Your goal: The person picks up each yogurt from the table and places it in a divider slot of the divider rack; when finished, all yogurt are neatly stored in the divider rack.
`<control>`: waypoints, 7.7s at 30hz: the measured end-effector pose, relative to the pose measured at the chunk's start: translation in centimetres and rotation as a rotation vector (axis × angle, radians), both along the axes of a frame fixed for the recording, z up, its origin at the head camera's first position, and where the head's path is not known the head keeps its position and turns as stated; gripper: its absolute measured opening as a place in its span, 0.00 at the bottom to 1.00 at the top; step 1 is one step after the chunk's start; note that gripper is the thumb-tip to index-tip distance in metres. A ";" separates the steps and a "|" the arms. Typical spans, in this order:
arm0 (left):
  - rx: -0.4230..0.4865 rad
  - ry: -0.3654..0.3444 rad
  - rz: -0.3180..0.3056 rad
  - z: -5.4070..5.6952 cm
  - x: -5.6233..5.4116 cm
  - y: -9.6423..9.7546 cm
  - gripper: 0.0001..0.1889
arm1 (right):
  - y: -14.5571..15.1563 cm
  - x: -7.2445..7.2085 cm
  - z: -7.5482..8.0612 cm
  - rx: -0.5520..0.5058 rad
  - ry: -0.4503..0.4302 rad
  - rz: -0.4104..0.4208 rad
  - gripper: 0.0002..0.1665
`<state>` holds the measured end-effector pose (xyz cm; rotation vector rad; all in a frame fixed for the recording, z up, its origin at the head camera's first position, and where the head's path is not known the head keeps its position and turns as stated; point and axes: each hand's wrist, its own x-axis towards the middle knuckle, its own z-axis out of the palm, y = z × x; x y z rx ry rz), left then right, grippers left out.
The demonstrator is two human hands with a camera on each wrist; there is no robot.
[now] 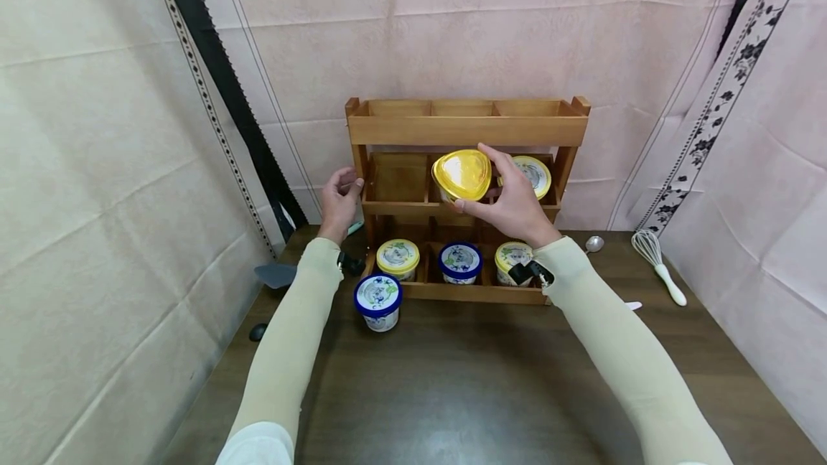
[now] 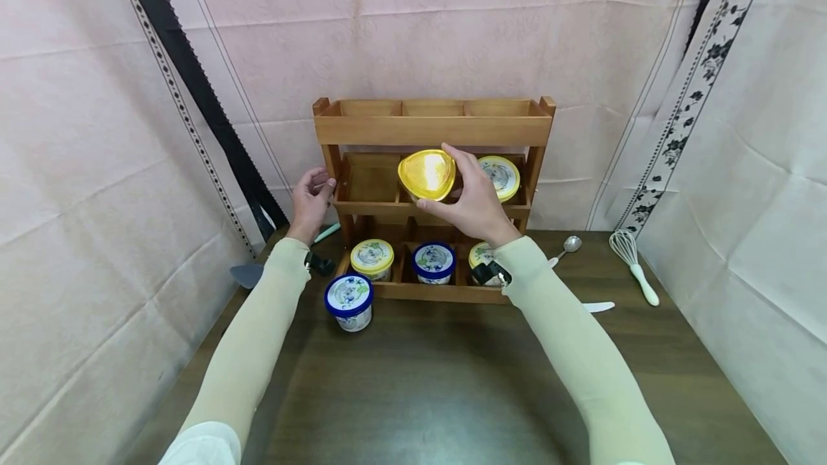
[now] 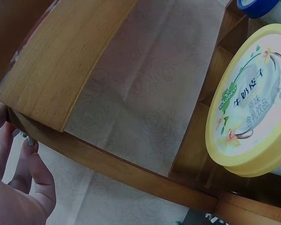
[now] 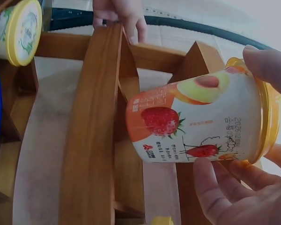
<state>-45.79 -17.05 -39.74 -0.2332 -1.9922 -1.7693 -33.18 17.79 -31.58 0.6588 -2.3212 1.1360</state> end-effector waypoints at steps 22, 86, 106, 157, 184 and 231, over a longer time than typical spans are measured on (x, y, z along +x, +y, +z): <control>-0.007 -0.019 -0.009 -0.1 -0.1 -0.1 0.19 | -0.2 -2.4 -1.5 -0.040 0.019 -0.064 0.63; -0.019 -0.020 -0.009 0.0 -0.3 -0.2 0.19 | -3.4 2.9 -2.3 0.028 -0.008 0.105 0.44; -0.003 -0.025 -0.020 0.0 -0.2 -0.2 0.19 | -8.5 1.5 -8.3 0.097 -0.248 0.221 0.32; -0.028 -0.023 -0.009 0.1 0.0 -0.3 0.18 | -14.1 2.1 -17.9 0.213 -0.482 0.218 0.60; -0.024 -0.025 -0.025 0.0 -0.1 -0.2 0.19 | -9.4 5.5 -13.9 0.203 -0.345 0.166 0.60; 0.018 -0.088 -0.020 0.6 -0.1 -0.6 0.19 | -10.7 -0.4 -2.2 0.035 -0.100 0.058 0.62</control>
